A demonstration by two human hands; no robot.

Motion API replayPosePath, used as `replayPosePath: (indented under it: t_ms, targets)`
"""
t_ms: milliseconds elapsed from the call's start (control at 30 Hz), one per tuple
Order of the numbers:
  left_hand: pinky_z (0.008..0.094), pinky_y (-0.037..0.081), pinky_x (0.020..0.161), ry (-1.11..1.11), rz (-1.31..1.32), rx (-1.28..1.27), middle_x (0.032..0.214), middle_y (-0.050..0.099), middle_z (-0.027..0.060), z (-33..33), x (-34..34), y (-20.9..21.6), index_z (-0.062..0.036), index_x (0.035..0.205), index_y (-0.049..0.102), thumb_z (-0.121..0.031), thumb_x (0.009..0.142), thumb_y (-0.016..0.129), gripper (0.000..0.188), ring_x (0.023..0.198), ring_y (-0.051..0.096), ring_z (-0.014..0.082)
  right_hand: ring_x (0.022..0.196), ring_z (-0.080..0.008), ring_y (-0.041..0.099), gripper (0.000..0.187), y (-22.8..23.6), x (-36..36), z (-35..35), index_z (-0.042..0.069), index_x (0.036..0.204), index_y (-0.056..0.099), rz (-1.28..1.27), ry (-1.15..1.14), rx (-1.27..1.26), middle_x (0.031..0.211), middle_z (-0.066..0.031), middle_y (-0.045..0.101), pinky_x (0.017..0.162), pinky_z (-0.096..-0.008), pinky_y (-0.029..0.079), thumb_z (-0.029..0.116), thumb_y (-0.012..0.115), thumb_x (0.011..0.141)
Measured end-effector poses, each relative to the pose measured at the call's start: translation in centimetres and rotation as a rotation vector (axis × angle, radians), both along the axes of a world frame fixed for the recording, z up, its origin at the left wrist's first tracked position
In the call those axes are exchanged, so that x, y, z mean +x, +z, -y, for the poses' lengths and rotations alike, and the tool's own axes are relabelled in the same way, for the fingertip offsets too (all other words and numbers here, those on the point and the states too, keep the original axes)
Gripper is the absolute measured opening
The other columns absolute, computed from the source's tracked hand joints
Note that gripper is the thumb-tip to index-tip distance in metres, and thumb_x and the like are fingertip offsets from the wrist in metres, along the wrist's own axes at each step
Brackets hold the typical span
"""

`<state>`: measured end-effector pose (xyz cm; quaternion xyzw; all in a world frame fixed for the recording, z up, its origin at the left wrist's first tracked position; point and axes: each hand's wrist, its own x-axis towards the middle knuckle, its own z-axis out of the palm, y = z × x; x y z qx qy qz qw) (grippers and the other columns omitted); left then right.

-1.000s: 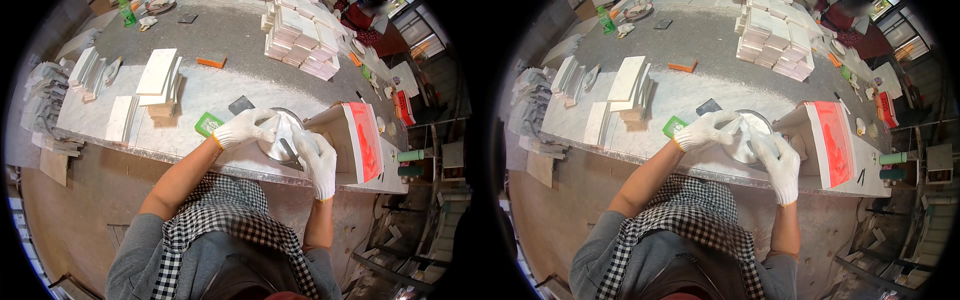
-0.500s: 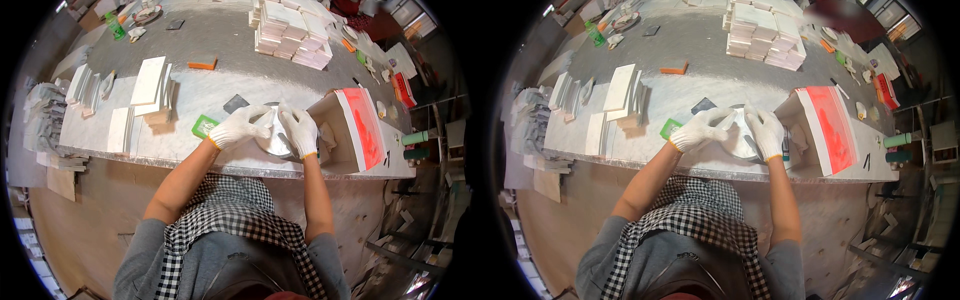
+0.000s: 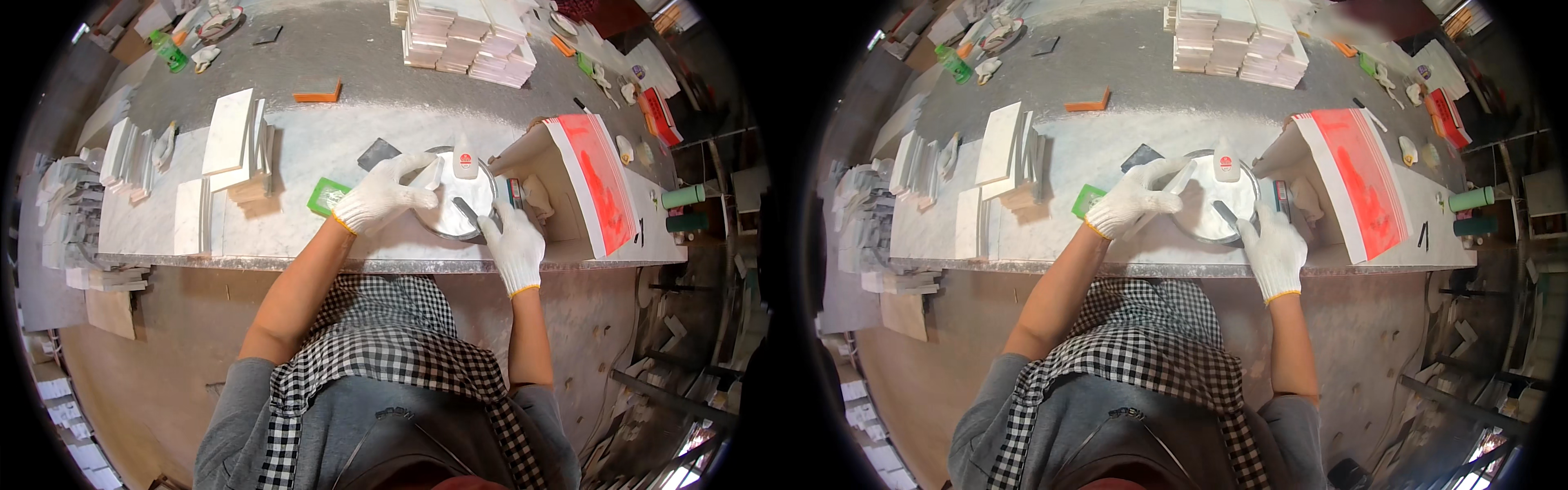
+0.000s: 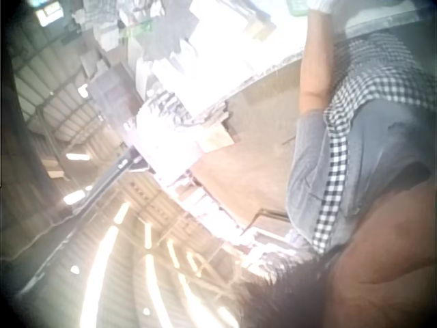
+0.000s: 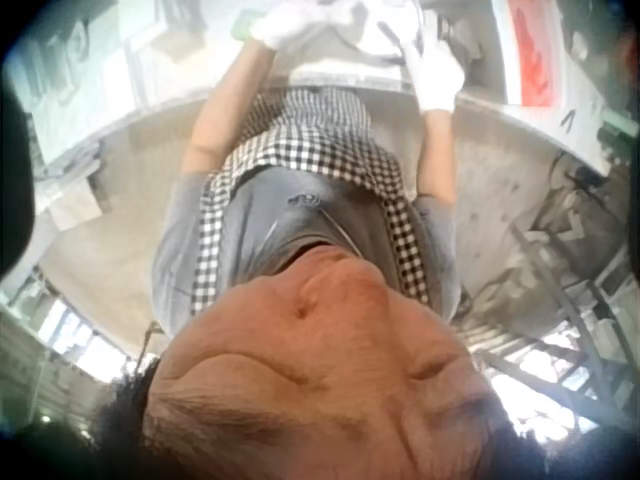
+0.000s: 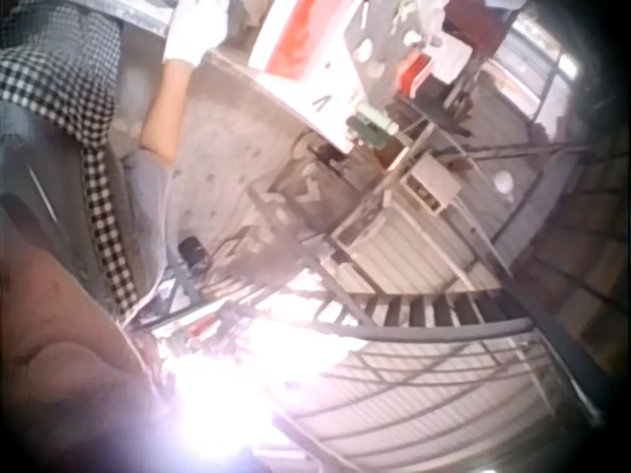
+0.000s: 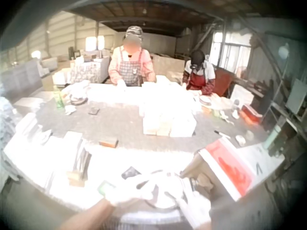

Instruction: The person sands small rectangular wood pieces with a green sanding block, then applies a white paste to the edges using a metal spatula. The person repeats this process on multiple pieces, stacking finished items on the table.

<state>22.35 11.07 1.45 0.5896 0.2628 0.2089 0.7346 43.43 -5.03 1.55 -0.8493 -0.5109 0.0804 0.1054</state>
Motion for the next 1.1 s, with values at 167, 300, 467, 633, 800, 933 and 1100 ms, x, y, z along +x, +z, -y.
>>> replayPosePath:
  t_ms: [167, 300, 467, 633, 800, 933, 1100]
  targets:
    - [0.0342, 0.043, 0.109, -0.009, 0.044, -0.032, 0.140, 0.058, 0.0113, 0.0, 0.1, -0.5, 0.0036, 0.147, 0.049, -0.025, 0.067, 0.092, 0.094, 0.128, 0.054, 0.0222, 0.079, -0.0260, 0.069, 0.036, -1.0, 0.0, 1.0, 0.014, 0.122, 0.070, -0.282, 0.002, 0.106, 0.089, -0.0115, 0.073, 0.076, -0.0373, 0.053, 0.033, 0.068, 0.091]
    - [0.0349, 0.043, 0.109, -0.020, 0.056, -0.073, 0.142, 0.056, 0.0131, 0.4, 0.3, 0.8, 0.0043, 0.148, 0.047, -0.025, 0.067, 0.091, 0.096, 0.130, 0.053, 0.0234, 0.072, -0.0126, 0.062, 0.026, -3.1, 1.1, 1.0, 0.006, 0.112, 0.074, -0.490, -0.008, 0.213, 0.079, -0.0050, 0.069, 0.069, -0.0293, 0.050, 0.022, 0.066, 0.093]
    - [0.0364, 0.042, 0.111, 0.007, 0.059, -0.076, 0.144, 0.055, 0.0151, 0.2, 0.2, 0.2, 0.0044, 0.149, 0.044, -0.025, 0.066, 0.092, 0.100, 0.133, 0.051, 0.0262, 0.070, -0.0089, 0.058, 0.025, -1.7, 1.2, 0.5, 0.000, 0.108, 0.074, -0.637, -0.005, 0.182, 0.075, -0.0033, 0.066, 0.065, -0.0269, 0.047, 0.018, 0.063, 0.094]
    - [0.0369, 0.041, 0.111, 0.018, 0.018, -0.065, 0.143, 0.055, 0.0155, 0.2, 0.3, 0.4, 0.0039, 0.149, 0.044, -0.029, 0.065, 0.093, 0.103, 0.133, 0.051, 0.0272, 0.071, -0.0088, 0.057, 0.025, -2.0, 1.7, 0.5, -0.003, 0.110, 0.074, -0.781, -0.042, 0.232, 0.080, -0.0024, 0.067, 0.067, -0.0259, 0.047, 0.014, 0.063, 0.095]
    - [0.0373, 0.041, 0.111, 0.009, 0.041, -0.053, 0.140, 0.057, 0.0150, 0.2, 0.3, 0.1, 0.0028, 0.148, 0.046, -0.032, 0.065, 0.093, 0.102, 0.132, 0.052, 0.0270, 0.077, -0.0083, 0.058, 0.026, -2.3, 1.3, 0.7, -0.004, 0.114, 0.073, -1.067, -0.143, 0.394, 0.086, -0.0010, 0.069, 0.069, -0.0255, 0.047, 0.013, 0.063, 0.097]
    - [0.0372, 0.042, 0.111, 0.009, 0.029, -0.045, 0.139, 0.058, 0.0141, 0.1, 0.3, 0.3, 0.0025, 0.148, 0.046, -0.032, 0.065, 0.093, 0.101, 0.131, 0.053, 0.0261, 0.072, -0.0039, 0.050, 0.026, 1.2, -1.3, 0.7, -0.001, 0.117, 0.073, -1.156, -0.133, 0.450, 0.086, 0.0018, 0.065, 0.063, -0.0198, 0.040, 0.014, 0.066, 0.098]
    - [0.0372, 0.042, 0.111, 0.002, 0.010, -0.033, 0.139, 0.058, 0.0138, 0.1, 0.4, 0.4, 0.0029, 0.148, 0.045, -0.031, 0.065, 0.093, 0.102, 0.131, 0.053, 0.0256, 0.072, -0.0029, 0.047, 0.026, 2.5, -3.3, 0.4, -0.001, 0.118, 0.073, -1.155, -0.080, 0.513, 0.089, 0.0032, 0.064, 0.062, -0.0192, 0.036, 0.015, 0.066, 0.098]
